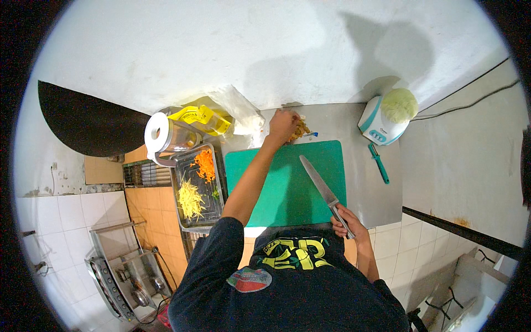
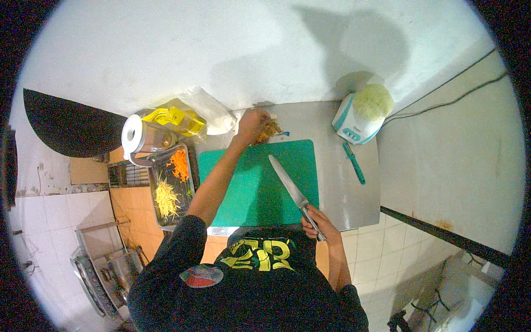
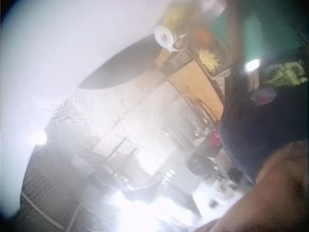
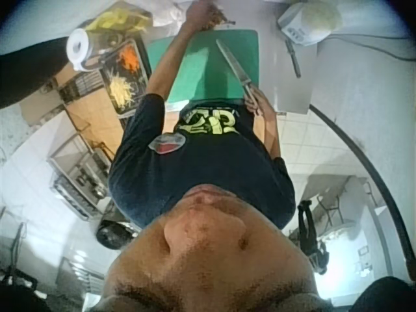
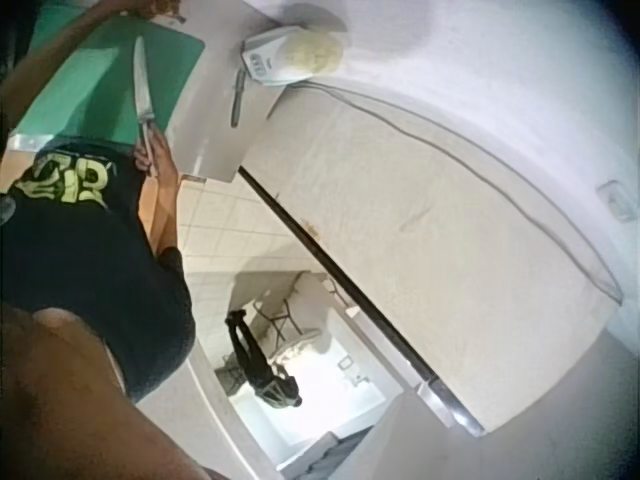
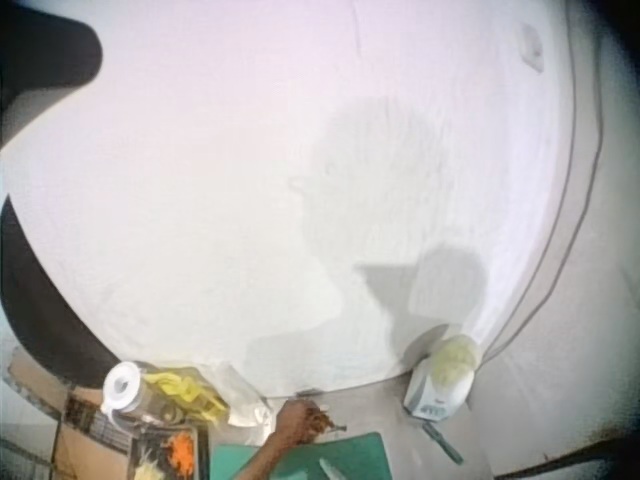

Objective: The person transfers sliced vegetables from a cutting board onto a tray by hand, then places a piece of garlic onto the cutting board and slices it using a knife.

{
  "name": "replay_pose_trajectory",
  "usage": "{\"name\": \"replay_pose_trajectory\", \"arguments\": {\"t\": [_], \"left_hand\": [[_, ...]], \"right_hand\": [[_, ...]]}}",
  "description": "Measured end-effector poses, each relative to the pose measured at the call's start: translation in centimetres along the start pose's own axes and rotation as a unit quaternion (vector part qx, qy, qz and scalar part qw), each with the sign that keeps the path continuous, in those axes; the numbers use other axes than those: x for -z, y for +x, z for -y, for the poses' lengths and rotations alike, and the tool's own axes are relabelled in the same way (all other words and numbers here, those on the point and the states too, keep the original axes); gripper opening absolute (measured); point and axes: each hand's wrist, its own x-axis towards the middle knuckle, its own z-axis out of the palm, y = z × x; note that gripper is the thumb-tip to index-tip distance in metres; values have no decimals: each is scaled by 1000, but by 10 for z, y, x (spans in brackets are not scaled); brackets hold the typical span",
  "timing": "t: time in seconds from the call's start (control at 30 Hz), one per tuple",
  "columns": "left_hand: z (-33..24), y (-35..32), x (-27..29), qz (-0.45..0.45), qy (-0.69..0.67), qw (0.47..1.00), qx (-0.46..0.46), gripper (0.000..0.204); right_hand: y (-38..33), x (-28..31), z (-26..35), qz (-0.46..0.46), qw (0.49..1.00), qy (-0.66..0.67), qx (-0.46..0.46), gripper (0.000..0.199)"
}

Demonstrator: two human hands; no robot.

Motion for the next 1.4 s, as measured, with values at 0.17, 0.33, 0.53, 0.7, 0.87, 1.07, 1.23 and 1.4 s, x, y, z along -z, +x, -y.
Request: {"name": "replay_pose_trajectory", "arguments": {"t": [0.17, 0.33, 0.53, 0.7, 0.87, 1.07, 1.23, 1.4], "left_hand": [[-5, 23, -17, -31, 115, 991, -64, 24], [-11, 25, -8, 16, 138, 989, -57, 29], [-5, -33, 0, -139, -124, 978, -98, 29], [6, -121, -8, -123, -349, 928, 38, 26], [28, -184, -24, -158, -356, 921, 3, 24], [18, -228, -22, -199, -135, 966, -97, 20], [18, -244, -33, -215, -97, 964, -122, 18], [19, -248, -36, -207, -88, 971, -84, 15]], "right_hand": [[2, -4, 4, -11, 1000, -16, 9, 32], [0, -3, 5, -5, 1000, -7, 17, 31], [0, 0, 2, -10, 999, -12, 36, 33], [5, -4, 2, -9, 999, -23, 46, 40], [14, 10, -6, 5, 999, -48, 12, 49], [11, 8, -13, 28, 995, -91, 8, 51], [3, 9, -24, 11, 991, -132, 25, 52], [0, 2, -21, -1, 985, -169, 43, 56]]}}
